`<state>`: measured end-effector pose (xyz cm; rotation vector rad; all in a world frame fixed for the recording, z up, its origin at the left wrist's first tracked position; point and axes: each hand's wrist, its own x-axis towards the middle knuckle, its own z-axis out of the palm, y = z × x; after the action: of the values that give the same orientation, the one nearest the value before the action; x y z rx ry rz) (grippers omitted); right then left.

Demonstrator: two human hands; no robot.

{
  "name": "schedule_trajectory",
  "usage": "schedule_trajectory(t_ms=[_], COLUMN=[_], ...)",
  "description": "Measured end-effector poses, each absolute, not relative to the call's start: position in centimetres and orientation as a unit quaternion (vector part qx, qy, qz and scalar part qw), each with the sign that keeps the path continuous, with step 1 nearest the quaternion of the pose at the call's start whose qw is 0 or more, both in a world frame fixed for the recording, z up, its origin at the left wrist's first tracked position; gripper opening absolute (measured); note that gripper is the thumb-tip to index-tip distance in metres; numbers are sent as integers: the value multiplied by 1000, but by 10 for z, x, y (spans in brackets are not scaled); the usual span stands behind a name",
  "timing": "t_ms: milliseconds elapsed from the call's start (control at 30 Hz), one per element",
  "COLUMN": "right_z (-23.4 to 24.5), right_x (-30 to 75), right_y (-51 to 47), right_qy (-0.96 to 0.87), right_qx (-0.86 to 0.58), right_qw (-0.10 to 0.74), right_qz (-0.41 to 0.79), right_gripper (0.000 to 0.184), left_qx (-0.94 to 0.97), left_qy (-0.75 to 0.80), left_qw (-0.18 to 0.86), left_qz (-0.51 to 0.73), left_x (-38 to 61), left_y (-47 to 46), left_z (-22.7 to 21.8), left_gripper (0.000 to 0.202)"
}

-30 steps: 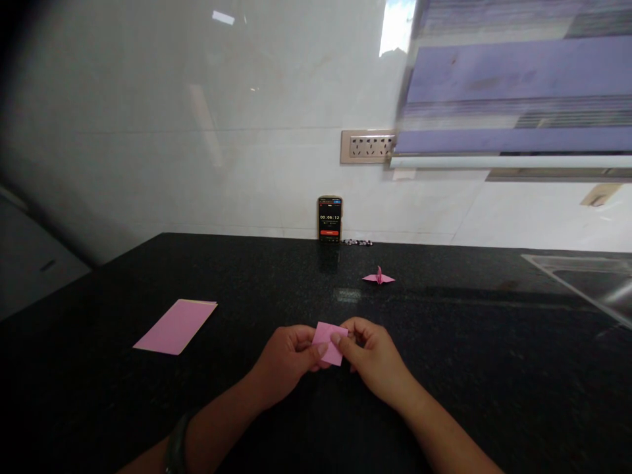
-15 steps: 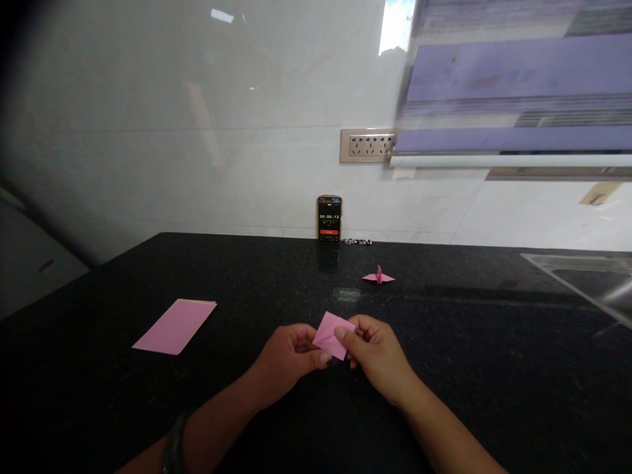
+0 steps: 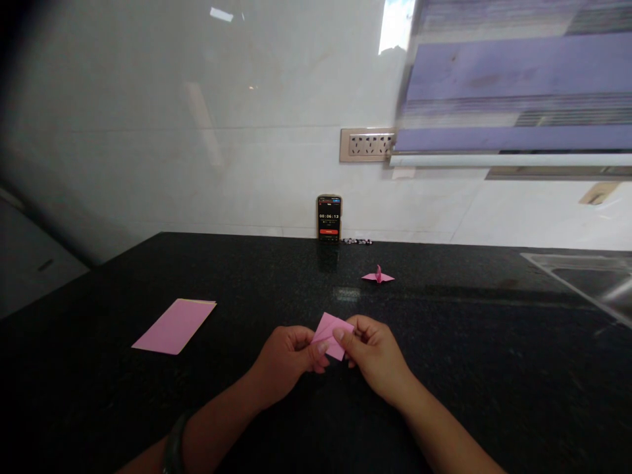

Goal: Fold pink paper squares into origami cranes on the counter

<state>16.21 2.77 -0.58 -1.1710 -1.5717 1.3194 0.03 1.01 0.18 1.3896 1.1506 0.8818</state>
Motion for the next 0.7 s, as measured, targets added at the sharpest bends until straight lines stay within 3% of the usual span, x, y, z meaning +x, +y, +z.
schedule_trajectory(t_ms=[700], right_z=[-6], right_x=[161], right_y=[27], right_qy=[-623], right_qx=[-454], right_qw=[375], right_qz=[515], right_gripper=[27], left_qx=[603], left_qy=[482], left_qw=[527], left_qz=[354], left_x=[0], left_y=[12], left_z=[-3], left_gripper=[32])
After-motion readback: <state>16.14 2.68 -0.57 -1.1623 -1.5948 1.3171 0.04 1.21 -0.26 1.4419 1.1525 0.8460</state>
